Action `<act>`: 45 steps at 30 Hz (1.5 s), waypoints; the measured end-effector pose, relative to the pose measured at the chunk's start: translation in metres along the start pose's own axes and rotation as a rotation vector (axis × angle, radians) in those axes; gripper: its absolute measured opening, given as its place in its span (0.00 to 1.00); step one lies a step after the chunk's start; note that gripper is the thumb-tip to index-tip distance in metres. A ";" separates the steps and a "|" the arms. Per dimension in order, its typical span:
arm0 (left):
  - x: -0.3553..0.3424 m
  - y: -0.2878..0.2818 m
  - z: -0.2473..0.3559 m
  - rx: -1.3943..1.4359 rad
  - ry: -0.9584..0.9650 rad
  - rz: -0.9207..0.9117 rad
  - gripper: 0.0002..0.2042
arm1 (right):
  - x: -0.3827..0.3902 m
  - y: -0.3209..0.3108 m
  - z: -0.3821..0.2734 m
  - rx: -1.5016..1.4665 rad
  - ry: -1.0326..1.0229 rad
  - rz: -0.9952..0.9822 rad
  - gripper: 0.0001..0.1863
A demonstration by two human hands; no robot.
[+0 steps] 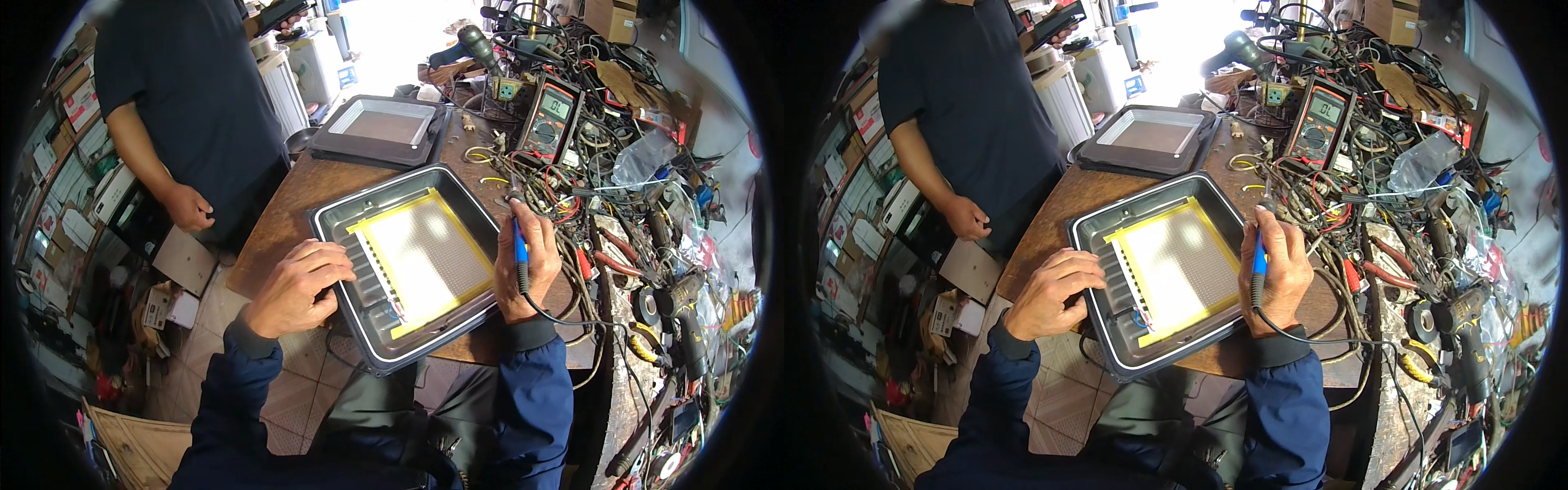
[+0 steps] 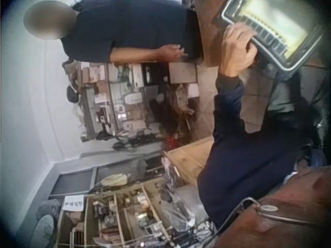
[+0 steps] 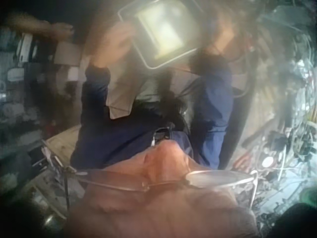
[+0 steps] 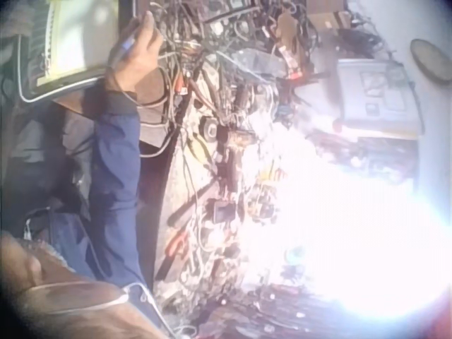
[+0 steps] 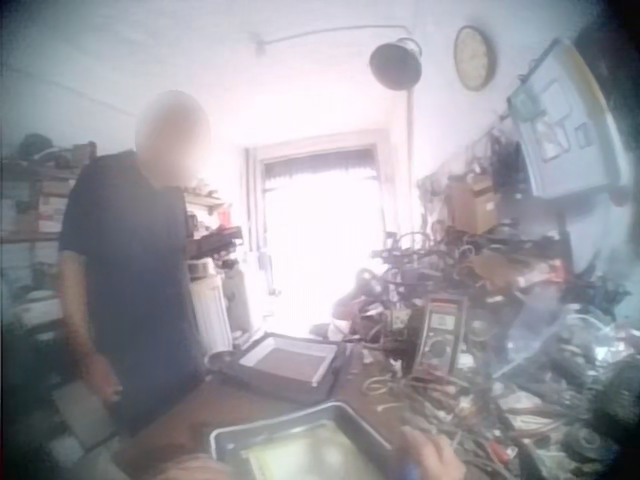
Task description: The person uses a soldering iron and solder wire to attach wires to a rectangular LED panel. They then connect a power cable to the panel and test the connection.
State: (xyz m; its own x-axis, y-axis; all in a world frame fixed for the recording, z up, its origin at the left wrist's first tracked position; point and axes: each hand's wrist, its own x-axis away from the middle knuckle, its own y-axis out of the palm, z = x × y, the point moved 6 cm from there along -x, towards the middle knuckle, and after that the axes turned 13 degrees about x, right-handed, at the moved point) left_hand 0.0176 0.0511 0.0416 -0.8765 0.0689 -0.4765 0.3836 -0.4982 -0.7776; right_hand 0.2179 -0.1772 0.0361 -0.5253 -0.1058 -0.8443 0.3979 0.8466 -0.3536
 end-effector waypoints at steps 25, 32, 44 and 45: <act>-0.033 0.026 -0.016 -0.094 -0.067 -0.127 0.19 | -0.002 -0.001 0.002 0.028 -0.042 0.102 0.15; -0.032 0.023 -0.024 -0.119 -0.123 -0.155 0.25 | -0.002 -0.001 0.001 0.005 0.007 0.017 0.12; -0.031 0.025 -0.029 -0.133 -0.162 -0.202 0.25 | -0.001 0.001 0.005 0.001 -0.042 0.089 0.16; -0.032 0.025 -0.029 -0.129 -0.163 -0.204 0.25 | -0.001 0.001 0.005 0.009 -0.041 0.087 0.16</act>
State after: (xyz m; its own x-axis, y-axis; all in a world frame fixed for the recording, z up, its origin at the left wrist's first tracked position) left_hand 0.0632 0.0614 0.0259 -0.9706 0.0111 -0.2403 0.2188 -0.3738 -0.9013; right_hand 0.2227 -0.1791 0.0349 -0.4573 -0.0529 -0.8878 0.4475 0.8490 -0.2811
